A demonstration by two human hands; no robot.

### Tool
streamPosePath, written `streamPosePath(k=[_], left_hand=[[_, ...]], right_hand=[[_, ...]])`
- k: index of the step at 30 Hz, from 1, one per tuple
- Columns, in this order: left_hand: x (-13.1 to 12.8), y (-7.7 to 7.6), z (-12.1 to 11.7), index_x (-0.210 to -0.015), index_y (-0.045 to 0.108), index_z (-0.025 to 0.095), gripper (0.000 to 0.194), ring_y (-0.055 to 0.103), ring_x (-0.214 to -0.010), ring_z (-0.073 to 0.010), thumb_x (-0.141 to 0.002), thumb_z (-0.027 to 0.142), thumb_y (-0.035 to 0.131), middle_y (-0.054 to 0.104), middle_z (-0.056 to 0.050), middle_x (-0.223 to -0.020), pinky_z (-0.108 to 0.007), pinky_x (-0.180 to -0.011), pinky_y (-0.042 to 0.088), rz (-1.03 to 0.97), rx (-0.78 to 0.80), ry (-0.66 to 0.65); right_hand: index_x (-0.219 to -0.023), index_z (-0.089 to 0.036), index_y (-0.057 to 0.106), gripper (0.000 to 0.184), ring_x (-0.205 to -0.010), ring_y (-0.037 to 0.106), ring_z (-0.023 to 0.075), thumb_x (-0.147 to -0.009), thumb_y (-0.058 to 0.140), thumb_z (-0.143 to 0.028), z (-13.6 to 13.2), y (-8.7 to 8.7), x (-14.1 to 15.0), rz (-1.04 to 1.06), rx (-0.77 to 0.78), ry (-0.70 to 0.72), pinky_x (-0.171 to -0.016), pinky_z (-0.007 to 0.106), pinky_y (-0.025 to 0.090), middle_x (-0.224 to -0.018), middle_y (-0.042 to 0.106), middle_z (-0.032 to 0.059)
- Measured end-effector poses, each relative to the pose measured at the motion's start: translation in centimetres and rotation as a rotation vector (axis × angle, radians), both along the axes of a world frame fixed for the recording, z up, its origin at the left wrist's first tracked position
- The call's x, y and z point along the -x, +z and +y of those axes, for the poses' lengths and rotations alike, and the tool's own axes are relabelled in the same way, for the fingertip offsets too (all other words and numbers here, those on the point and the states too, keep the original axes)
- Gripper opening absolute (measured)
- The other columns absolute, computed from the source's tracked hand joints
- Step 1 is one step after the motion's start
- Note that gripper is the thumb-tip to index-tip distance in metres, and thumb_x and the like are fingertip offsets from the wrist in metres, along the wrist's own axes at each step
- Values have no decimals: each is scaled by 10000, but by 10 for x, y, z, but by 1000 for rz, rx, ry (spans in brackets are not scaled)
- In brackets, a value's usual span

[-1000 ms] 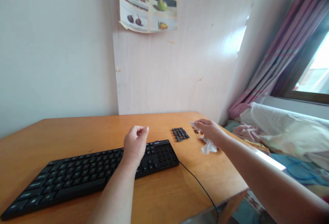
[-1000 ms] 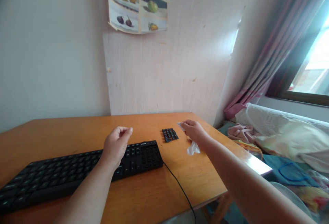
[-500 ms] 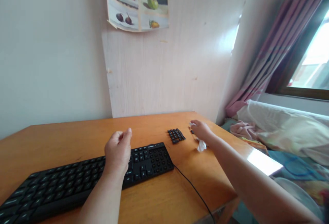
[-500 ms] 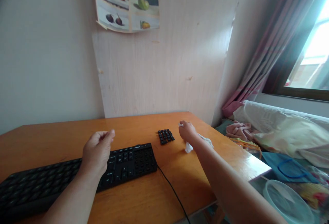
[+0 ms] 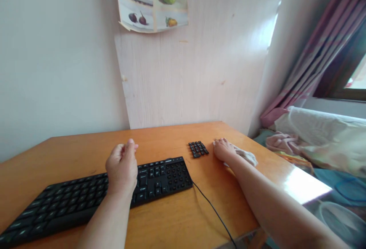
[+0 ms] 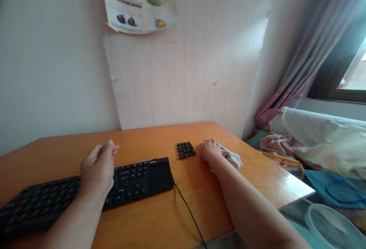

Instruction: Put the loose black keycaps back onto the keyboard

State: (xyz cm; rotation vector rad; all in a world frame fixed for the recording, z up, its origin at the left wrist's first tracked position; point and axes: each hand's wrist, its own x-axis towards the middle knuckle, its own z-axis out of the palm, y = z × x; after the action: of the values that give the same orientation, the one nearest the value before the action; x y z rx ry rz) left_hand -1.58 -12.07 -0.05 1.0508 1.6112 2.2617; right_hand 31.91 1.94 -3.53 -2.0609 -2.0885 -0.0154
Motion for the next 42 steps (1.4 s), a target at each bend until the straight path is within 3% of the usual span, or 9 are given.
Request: streamPosePath(k=[5,11,16,18,22,26,31,36,42], left_hand=[[-8,15,-9,-856,614,174,245,619,-742,-122,-732,378,669,677,-4,-813,-225,-658,449,-169,-74,13],[-9,38,-14,-804,595,187,241,644,-780,-146,-705,395,666,693,-26,-842,-232,-616,429,-394,-68,-95],[-13,46,-4,-658,485,193,288,651,-788,-161,-736,437,616,699,-42,-836,-249,-615,421,-494,-16,-132],[-17,41,2,-630,469,195,316,645,-768,-165,-757,454,597,692,-43,-800,-260,-631,426,-410,-22,-107],[-17,20,12,-629,520,191,346,600,-720,-155,-815,481,556,654,-28,-719,-266,-669,429,-53,14,-24],[-11,8,13,-678,561,201,367,507,-596,-140,-851,522,517,554,18,-597,-256,-586,364,374,233,-41],[-12,9,8,-715,579,208,347,551,-675,-155,-901,479,467,633,-3,-708,-258,-614,328,812,455,24],[-14,11,6,-731,599,218,331,588,-742,-174,-905,467,467,672,-11,-757,-265,-643,332,881,505,34],[-10,12,7,-738,595,215,351,586,-718,-162,-904,490,454,678,-4,-769,-252,-616,334,811,508,9]], right_hand=[[-1326,-184,544,448,-1380,310,301,-959,302,-272,3,-4,-10,-41,-5,-10,-1032,473,319,-1391,514,152],[-1215,-193,621,406,-1246,476,291,-934,350,-301,-2,2,-6,-55,-39,48,-988,462,358,-1321,575,148],[-1276,-198,580,443,-1289,425,288,-947,318,-339,-10,9,1,-50,-125,71,-1051,531,251,-1369,543,152],[-1238,-210,612,429,-1272,443,284,-945,331,-348,-13,10,2,-47,-128,101,-1061,548,224,-1345,573,134],[-1241,-212,617,418,-1279,431,287,-950,351,-352,-16,13,4,-12,-214,115,-1078,543,190,-1361,571,108],[-1064,-221,690,354,-1128,531,254,-955,373,-335,-23,24,12,84,-436,236,-1010,415,310,-1186,674,89],[-927,-241,704,253,-1006,570,226,-913,465,-325,-33,43,33,149,-415,436,-912,348,393,-1054,704,57],[-898,-237,728,209,-1055,554,229,-859,524,-261,-14,55,45,79,-265,501,-949,350,389,-1089,695,62],[-881,-232,771,174,-1069,565,232,-801,622,-276,24,48,60,-14,-96,533,-952,324,401,-1039,718,71]])
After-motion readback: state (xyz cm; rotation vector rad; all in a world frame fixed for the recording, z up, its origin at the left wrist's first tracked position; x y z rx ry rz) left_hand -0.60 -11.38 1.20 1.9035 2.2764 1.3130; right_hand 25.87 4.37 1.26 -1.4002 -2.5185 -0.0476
